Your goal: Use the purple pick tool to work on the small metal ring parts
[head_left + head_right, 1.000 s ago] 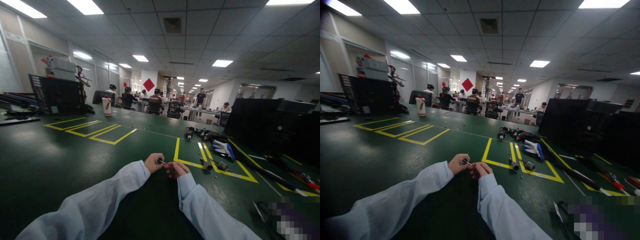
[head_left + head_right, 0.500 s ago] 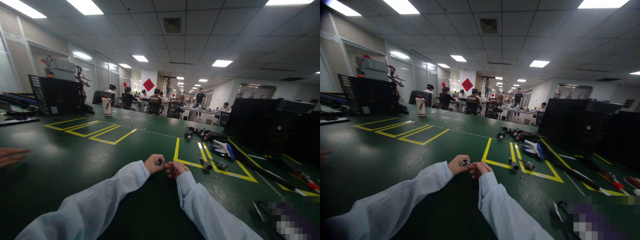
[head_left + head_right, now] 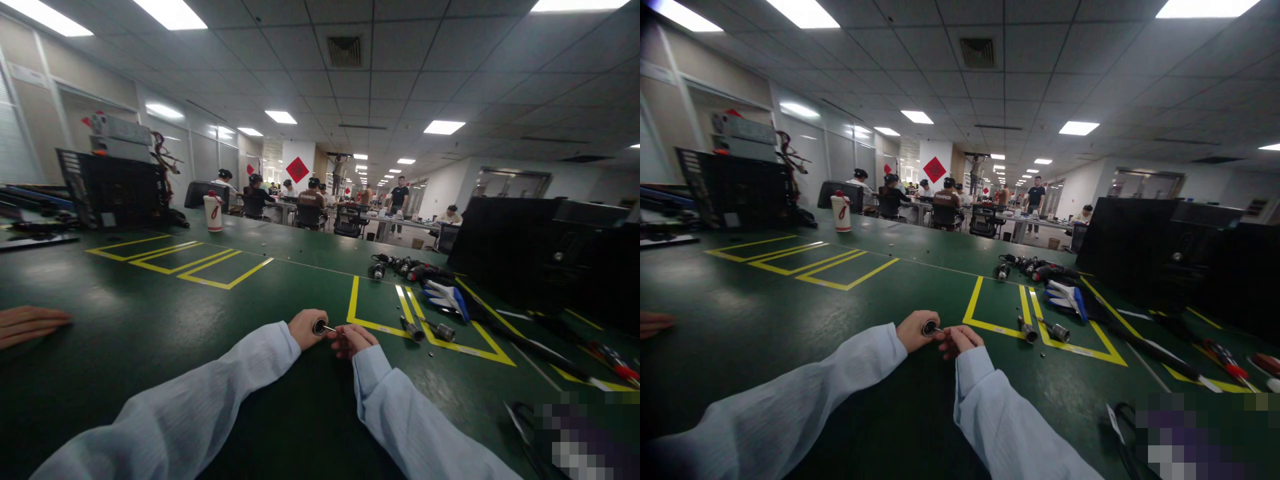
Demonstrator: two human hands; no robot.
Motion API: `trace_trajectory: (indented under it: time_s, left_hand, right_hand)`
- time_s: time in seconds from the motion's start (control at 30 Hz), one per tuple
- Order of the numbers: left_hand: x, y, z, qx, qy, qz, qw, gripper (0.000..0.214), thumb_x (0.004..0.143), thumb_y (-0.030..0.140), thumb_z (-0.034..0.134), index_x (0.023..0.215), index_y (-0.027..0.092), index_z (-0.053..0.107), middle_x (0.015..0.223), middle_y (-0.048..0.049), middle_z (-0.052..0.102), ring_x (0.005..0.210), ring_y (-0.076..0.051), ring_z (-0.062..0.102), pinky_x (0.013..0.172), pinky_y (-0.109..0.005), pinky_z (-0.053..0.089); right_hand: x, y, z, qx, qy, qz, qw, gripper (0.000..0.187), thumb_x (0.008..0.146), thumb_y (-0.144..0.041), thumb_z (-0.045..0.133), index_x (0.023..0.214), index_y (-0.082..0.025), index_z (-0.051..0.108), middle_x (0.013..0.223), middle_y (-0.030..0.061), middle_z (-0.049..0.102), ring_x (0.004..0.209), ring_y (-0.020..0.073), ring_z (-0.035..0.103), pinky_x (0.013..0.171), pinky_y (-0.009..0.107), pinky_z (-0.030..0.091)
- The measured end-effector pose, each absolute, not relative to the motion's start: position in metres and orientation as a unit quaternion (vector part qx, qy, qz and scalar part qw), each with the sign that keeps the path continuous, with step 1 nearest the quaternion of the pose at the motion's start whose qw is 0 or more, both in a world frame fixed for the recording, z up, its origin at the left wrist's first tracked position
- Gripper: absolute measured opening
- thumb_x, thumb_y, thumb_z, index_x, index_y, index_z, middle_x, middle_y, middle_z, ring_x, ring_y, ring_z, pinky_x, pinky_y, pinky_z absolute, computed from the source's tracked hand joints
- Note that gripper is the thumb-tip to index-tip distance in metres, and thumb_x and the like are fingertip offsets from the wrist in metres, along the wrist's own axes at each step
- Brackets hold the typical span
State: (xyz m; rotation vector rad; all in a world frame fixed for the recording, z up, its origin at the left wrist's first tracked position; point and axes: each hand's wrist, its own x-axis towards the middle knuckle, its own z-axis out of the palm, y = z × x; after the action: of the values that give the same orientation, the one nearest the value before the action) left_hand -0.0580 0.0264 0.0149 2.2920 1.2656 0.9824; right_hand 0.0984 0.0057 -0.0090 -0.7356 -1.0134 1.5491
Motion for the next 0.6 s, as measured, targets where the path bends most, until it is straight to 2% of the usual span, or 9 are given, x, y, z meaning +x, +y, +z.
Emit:
trace_trajectory:
  time_s: [0.3, 0.6]
  left_hand:
    - [-0.0595, 0.0302, 0.0111, 0.809, 0.405, 0.36, 0.228, 0.013, 0.058, 0.017, 0.06, 0.06, 0.012, 0.049, 0.054, 0.0057, 0.045, 0.05, -0.006, 0.041, 0.046, -0.016, 0.032]
    - [-0.0598, 0.0291, 0.0115, 0.803, 0.409, 0.371, 0.223, 0.014, 0.058, 0.019, 0.06, 0.058, 0.012, 0.048, 0.053, 0.0049, 0.045, 0.05, -0.007, 0.04, 0.045, -0.017, 0.03]
  right_hand:
    - [0.1008, 0.0063, -0.0053, -0.278, -0.407, 0.694, 0.525, 0.023, 0.052, -0.035, 0.072, 0.06, -0.015, 0.064, 0.06, 0.0064, 0.069, 0.048, 0.0137, 0.059, 0.041, 0.022, 0.042]
    - [0.1, 0.0091, -0.0098, -0.27, -0.414, 0.689, 0.53, 0.029, 0.05, -0.039, 0.074, 0.066, -0.015, 0.065, 0.064, 0.0057, 0.07, 0.052, 0.0145, 0.061, 0.042, 0.022, 0.044]
